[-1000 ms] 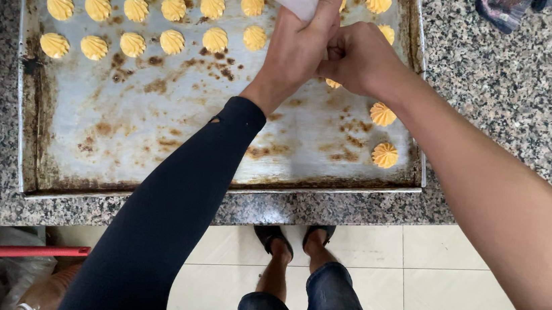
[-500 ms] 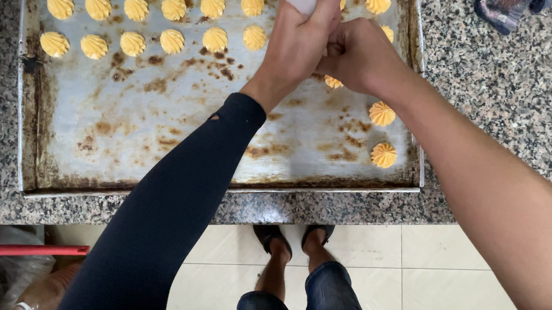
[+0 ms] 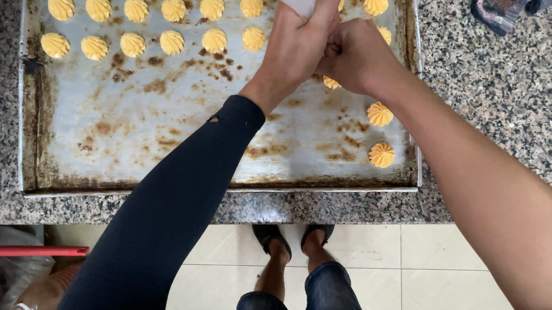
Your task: The person fills a piping bag with yellow dough and pipes decorative cookies onto a baking tray.
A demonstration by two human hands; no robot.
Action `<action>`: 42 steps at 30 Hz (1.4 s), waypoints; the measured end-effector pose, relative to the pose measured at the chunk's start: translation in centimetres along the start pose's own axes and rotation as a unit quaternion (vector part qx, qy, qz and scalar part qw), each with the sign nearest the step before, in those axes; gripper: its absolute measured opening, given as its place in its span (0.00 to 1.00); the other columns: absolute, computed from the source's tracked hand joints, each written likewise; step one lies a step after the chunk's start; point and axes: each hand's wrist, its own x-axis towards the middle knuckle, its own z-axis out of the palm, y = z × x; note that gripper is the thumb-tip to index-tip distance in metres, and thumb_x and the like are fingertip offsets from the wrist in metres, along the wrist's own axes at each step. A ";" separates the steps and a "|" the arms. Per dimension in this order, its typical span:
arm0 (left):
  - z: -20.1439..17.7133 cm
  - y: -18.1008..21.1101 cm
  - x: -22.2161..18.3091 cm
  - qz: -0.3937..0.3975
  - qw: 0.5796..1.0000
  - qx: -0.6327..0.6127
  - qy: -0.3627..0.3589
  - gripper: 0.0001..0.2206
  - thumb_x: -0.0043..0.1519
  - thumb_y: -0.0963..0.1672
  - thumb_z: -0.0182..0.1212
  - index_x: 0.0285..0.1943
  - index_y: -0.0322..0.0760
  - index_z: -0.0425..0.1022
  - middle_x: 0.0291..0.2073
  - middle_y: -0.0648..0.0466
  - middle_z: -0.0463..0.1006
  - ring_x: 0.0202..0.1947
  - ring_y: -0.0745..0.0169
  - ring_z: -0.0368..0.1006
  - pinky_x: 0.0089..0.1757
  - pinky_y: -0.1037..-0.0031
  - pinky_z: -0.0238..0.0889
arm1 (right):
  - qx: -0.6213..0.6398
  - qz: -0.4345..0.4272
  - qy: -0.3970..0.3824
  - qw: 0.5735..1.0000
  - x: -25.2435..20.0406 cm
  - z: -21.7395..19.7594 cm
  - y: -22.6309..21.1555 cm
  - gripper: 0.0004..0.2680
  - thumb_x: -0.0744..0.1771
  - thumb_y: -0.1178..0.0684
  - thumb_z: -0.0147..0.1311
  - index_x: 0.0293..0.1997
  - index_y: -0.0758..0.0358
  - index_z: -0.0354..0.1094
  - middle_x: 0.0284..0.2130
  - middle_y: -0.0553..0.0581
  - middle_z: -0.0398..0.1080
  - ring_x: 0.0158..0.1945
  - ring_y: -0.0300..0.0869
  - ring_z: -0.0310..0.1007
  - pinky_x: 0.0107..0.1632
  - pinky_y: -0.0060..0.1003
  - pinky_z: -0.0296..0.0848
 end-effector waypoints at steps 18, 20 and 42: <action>-0.1 1.2 0.2 -0.028 0.999 -0.026 -0.001 0.23 0.74 0.53 0.52 0.29 0.35 0.63 0.24 0.61 0.62 0.26 0.73 0.56 0.29 0.74 0.53 | 0.023 0.021 -0.009 0.999 -0.4 -0.8 -1.3 0.11 0.63 0.56 0.68 0.25 0.64 0.67 0.16 0.51 0.64 0.21 0.35 0.61 0.27 0.38 0.63; -0.9 2.9 0.5 -0.063 0.998 -0.019 -0.014 0.24 0.72 0.52 0.52 0.26 0.33 0.65 0.19 0.58 0.64 0.21 0.69 0.59 0.26 0.73 0.54 | 0.068 0.013 -0.010 0.998 -0.9 -1.7 -2.2 0.13 0.65 0.55 0.68 0.24 0.62 0.63 0.16 0.49 0.58 0.21 0.34 0.55 0.26 0.36 0.57; -6.8 4.3 -1.1 -0.116 0.993 -0.002 -0.009 0.28 0.69 0.60 0.39 0.20 0.43 0.52 0.15 0.64 0.52 0.14 0.72 0.50 0.18 0.74 0.50 | 0.047 0.004 -0.071 0.996 1.6 1.8 -6.4 0.05 0.64 0.53 0.66 0.42 0.54 0.80 0.16 0.51 0.66 0.19 0.34 0.58 0.26 0.35 0.60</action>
